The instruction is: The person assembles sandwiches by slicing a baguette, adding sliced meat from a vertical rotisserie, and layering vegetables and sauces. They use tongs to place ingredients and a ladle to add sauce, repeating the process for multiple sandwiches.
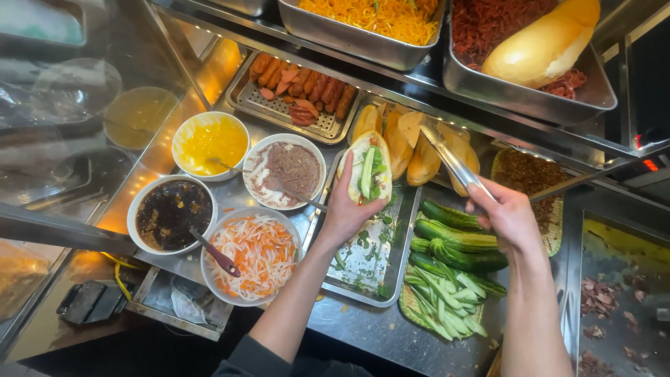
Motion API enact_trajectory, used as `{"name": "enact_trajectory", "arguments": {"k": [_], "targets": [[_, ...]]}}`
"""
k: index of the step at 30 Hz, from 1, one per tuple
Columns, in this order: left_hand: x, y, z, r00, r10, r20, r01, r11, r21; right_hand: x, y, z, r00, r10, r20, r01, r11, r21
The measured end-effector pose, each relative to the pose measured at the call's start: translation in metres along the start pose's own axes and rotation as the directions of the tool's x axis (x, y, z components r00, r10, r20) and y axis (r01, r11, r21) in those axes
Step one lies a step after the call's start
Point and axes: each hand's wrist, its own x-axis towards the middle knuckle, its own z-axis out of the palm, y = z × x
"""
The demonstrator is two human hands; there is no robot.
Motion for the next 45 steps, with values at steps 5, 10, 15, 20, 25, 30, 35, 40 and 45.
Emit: {"name": "enact_trajectory", "arguments": {"k": [5, 10, 15, 20, 25, 30, 35, 40, 45], "targets": [[-0.007, 0.007, 0.001, 0.999, 0.033, 0.003, -0.033, 0.999, -0.042, -0.042, -0.015, 0.009, 0.996, 0.014, 0.088, -0.018, 0.999, 0.048], [-0.016, 0.015, -0.002, 0.997, 0.074, 0.008, -0.074, 0.997, -0.008, -0.086, -0.047, 0.025, 0.999, -0.048, 0.015, 0.049, 0.862, -0.504], [-0.015, -0.002, 0.000, 0.992, 0.117, -0.039, -0.117, 0.993, 0.023, -0.116, -0.062, 0.029, 0.979, -0.206, 0.001, 0.179, 0.847, -0.500], [-0.016, 0.009, -0.007, 0.999, 0.027, 0.025, -0.030, 0.990, 0.135, -0.120, -0.077, 0.030, 0.982, 0.188, 0.030, -0.146, 0.846, -0.513], [-0.033, 0.012, -0.002, 0.983, 0.054, 0.175, -0.069, 0.994, 0.081, -0.148, -0.070, 0.023, 0.980, 0.194, -0.040, -0.177, 0.767, -0.617], [-0.043, -0.019, 0.035, 0.932, 0.174, 0.316, -0.178, 0.984, -0.019, -0.192, -0.010, -0.001, 0.949, -0.294, -0.110, 0.174, 0.785, -0.594], [-0.082, 0.017, 0.099, 0.875, 0.027, 0.483, -0.014, 0.999, -0.030, -0.246, 0.025, -0.095, 0.901, -0.014, -0.434, -0.146, 0.931, -0.334], [-0.133, 0.040, 0.175, 0.808, -0.153, 0.569, 0.145, 0.988, 0.059, -0.243, 0.202, -0.234, 0.704, 0.211, -0.678, -0.597, 0.693, -0.404], [-0.160, -0.024, 0.291, 0.785, -0.202, 0.586, 0.291, 0.955, -0.060, -0.177, 0.274, -0.285, 0.795, 0.134, -0.592, -0.458, 0.772, -0.441]]}}
